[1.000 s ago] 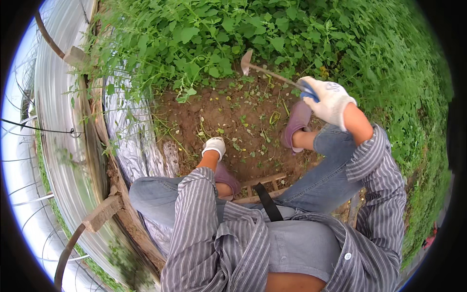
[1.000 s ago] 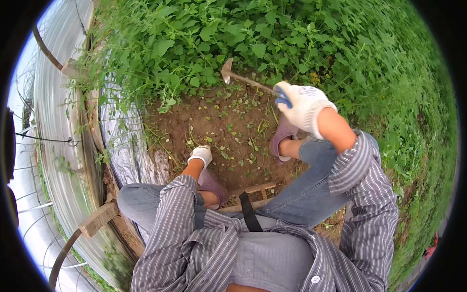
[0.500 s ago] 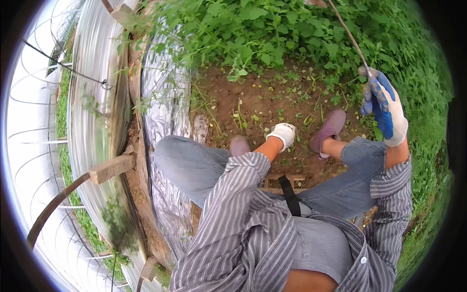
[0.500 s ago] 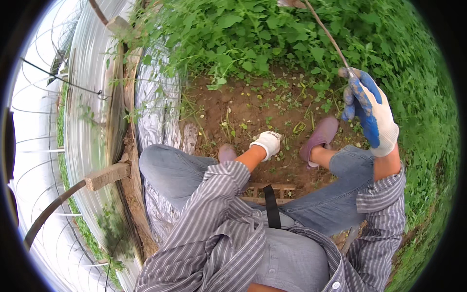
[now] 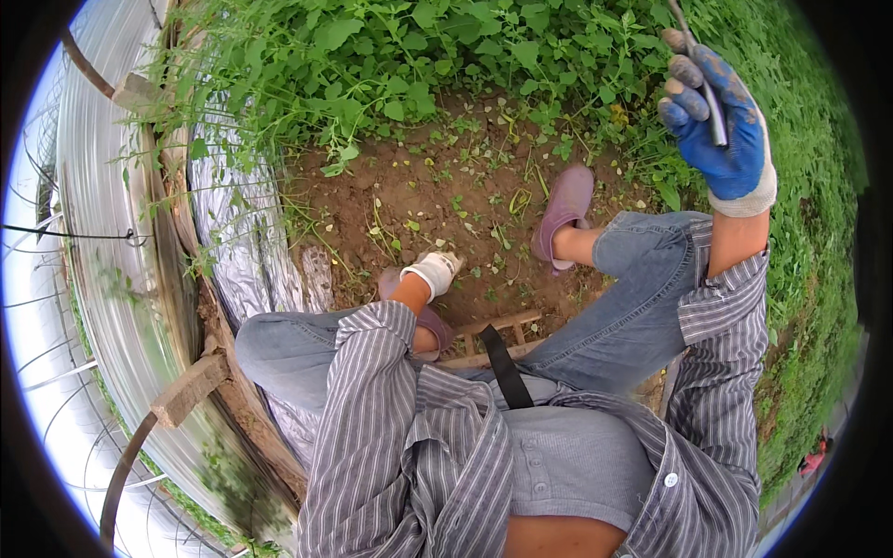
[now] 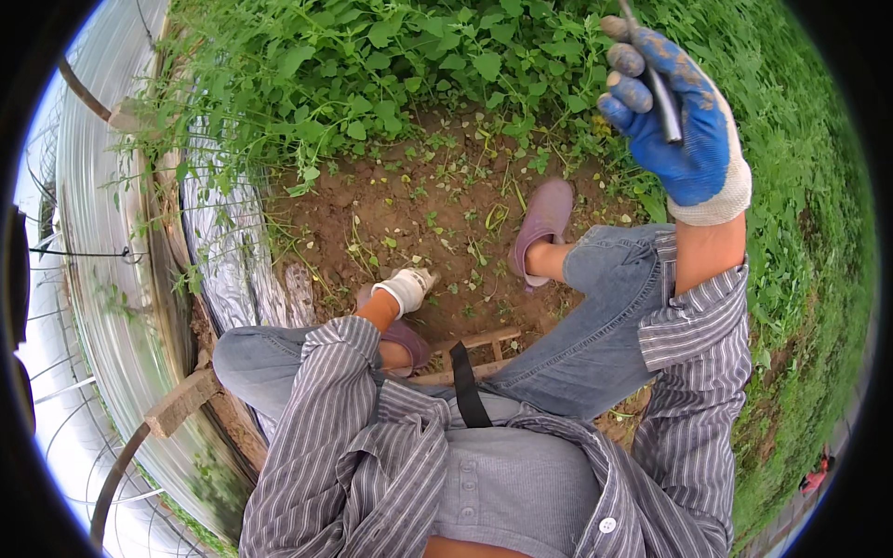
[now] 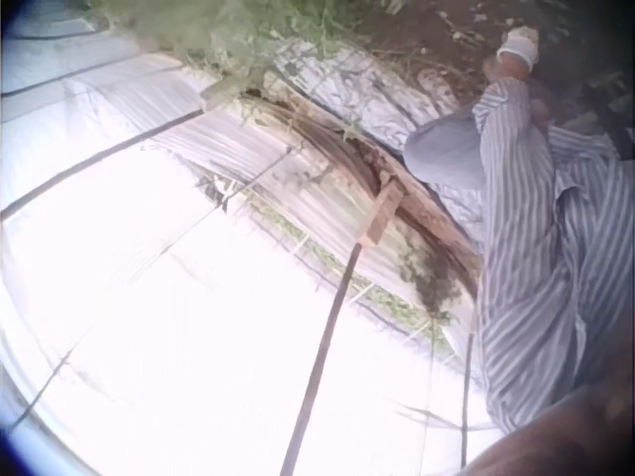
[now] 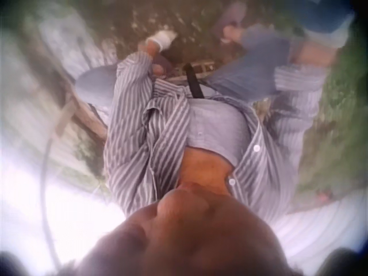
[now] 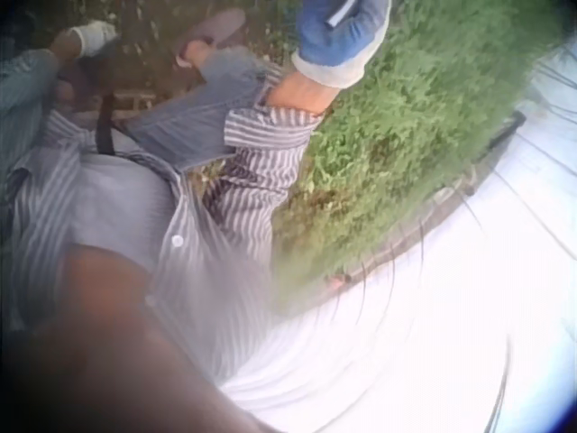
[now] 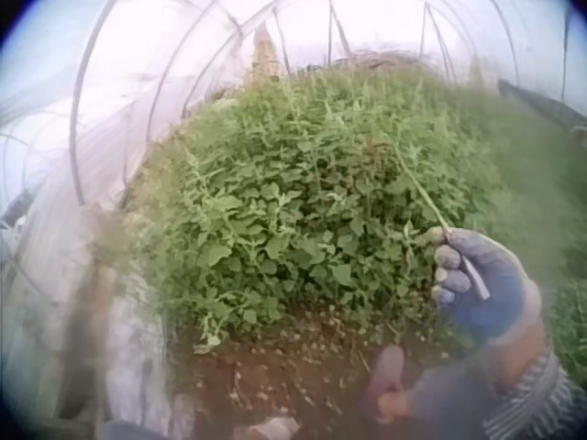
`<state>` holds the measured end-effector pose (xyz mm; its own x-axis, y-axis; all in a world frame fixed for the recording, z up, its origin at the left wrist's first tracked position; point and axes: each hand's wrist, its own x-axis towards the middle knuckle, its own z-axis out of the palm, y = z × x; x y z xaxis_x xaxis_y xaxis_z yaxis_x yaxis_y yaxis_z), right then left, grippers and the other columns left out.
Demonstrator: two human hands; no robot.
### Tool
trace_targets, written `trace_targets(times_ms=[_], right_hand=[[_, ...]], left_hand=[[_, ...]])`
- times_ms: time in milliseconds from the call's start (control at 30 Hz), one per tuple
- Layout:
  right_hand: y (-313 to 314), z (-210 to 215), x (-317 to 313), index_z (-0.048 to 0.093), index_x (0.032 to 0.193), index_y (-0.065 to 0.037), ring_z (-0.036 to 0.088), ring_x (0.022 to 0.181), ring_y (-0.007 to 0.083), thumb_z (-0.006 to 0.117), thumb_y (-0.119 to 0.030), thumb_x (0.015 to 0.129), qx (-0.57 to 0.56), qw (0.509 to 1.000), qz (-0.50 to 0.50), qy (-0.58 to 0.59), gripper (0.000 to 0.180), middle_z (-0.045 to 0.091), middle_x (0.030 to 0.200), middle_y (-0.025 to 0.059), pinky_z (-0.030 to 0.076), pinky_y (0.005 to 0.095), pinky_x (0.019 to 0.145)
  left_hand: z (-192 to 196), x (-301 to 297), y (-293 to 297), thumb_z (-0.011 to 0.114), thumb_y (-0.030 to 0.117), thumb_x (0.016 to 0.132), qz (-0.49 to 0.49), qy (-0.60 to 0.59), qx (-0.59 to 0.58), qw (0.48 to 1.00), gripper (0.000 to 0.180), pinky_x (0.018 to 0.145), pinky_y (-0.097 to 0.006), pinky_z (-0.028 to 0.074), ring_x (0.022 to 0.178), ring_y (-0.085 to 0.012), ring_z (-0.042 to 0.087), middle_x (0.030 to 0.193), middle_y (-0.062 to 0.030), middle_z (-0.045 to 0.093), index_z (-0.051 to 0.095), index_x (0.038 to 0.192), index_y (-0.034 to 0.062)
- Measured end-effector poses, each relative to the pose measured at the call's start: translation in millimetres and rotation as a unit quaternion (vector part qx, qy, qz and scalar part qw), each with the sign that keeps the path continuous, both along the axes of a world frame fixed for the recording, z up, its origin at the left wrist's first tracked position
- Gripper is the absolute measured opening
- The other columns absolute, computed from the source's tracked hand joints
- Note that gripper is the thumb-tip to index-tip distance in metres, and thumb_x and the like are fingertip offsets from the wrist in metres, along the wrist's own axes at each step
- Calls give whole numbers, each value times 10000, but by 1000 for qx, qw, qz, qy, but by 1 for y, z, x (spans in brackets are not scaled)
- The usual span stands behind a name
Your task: The person squats in a greenhouse and pulls weeds by hand from the soil around a row of plants. They repeatedly reach into the vegetation, uproot small plants, and toss them aside.
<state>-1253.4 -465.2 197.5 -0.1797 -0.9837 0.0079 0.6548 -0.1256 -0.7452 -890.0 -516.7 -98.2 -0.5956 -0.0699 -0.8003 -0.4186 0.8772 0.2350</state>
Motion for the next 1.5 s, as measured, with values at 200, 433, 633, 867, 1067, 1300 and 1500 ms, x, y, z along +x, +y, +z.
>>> trace_targets(times_ms=[200,433,633,867,1067,1300,1500], right_hand=[[5,10,-15,262,1294,86,373,603,91,368,-140,952,-14,998,-57,-20,424,381,780,19,378,257,592],[9,-2,-32,303,1288,53,485,747,117,449,-149,927,-71,992,-3,-103,438,497,917,60,454,266,701],[38,-32,-58,395,1259,8,525,1004,202,505,-101,884,-8,944,-163,288,406,510,1165,116,464,288,832],[11,4,-20,292,1285,86,485,709,130,424,-158,934,-46,993,-44,-100,447,481,911,48,428,290,650],[9,10,-13,245,1293,104,399,630,96,387,-179,948,-12,991,-90,-100,468,405,826,25,373,277,599],[11,13,-9,249,1311,50,357,591,98,335,-182,966,23,985,-127,-112,424,398,816,24,346,269,555],[9,17,-6,248,1304,84,386,613,93,349,-202,963,4,987,-106,-124,457,416,826,25,376,283,593]], left_hand=[[-36,17,20,438,107,846,-72,31,0,997,300,811,-358,480,1004,-264,577,1103,-122,573,511,1135,66],[-53,10,14,557,59,733,36,-35,24,998,349,789,-370,482,969,-277,597,1056,-126,617,583,1079,100],[-40,0,-50,625,117,777,542,183,35,819,318,702,-339,480,823,-277,617,961,-160,640,555,1065,1],[-24,-60,-62,699,136,681,576,134,-57,805,663,887,-351,449,1072,-322,534,1167,-224,537,400,1244,-45],[-72,-35,-68,544,-41,737,733,247,95,627,448,705,-307,517,815,-240,625,1054,-184,591,460,1176,-17],[-64,-29,-82,377,-147,751,822,324,140,446,439,529,-304,526,650,-210,622,900,-150,588,428,1170,-23],[-85,-37,-118,511,-10,782,542,161,-75,821,476,686,-267,479,801,-178,612,951,-117,640,426,1249,-7]])
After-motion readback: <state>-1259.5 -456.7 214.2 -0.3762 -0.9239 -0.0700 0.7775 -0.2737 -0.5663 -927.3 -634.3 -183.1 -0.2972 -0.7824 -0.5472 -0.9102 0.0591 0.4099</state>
